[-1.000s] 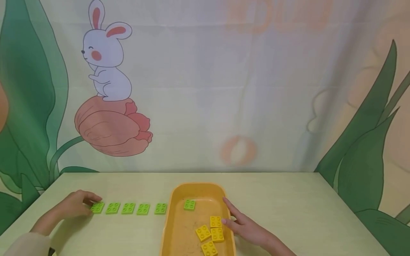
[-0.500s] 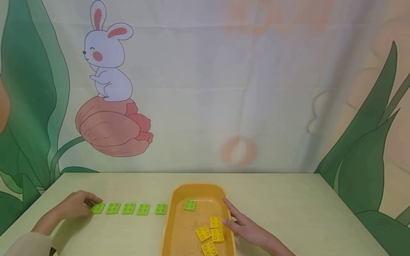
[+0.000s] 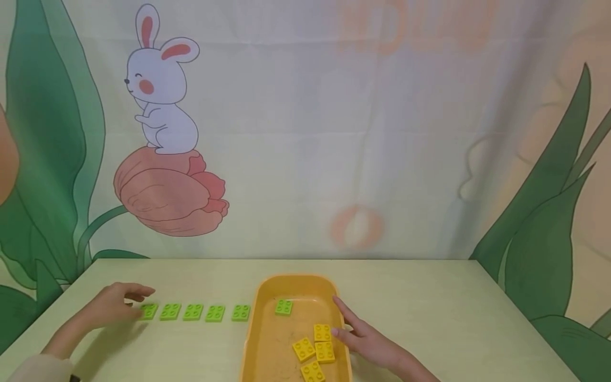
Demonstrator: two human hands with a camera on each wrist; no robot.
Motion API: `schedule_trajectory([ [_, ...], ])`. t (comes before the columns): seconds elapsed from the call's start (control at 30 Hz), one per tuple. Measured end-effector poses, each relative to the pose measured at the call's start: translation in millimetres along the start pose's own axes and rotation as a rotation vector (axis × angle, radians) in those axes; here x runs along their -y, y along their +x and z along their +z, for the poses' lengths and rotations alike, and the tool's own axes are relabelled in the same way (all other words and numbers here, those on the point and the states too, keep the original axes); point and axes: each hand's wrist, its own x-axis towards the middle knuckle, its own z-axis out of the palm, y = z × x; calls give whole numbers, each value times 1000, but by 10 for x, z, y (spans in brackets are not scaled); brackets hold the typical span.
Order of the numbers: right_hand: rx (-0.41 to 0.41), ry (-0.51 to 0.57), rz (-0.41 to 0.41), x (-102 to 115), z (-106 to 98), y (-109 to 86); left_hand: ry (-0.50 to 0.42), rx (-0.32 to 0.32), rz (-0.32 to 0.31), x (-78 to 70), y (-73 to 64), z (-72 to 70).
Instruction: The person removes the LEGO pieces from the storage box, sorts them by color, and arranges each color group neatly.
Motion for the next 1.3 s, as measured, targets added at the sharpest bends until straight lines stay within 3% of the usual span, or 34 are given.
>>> schedule_trajectory([
  [0.2, 13, 14, -8, 7, -6, 0, -109, -56, 117, -316, -76, 65],
  [0.37, 12, 7, -11, 20, -5, -2, -168, -88, 144, -682, -73, 219],
  [0.6, 2, -12, 2, 1, 1, 11, -216, -28, 304, -1103, -24, 486],
  [0.77, 16, 5, -10, 6, -3, 0, -222, -9, 377, -1388, 26, 640],
  [1.07, 4, -4, -5, 3, -8, -8, -160, 70, 450, -1794, 195, 906],
  [1.3, 12, 5, -13, 19, -3, 0, -58, 118, 407, -2032, 320, 1061],
])
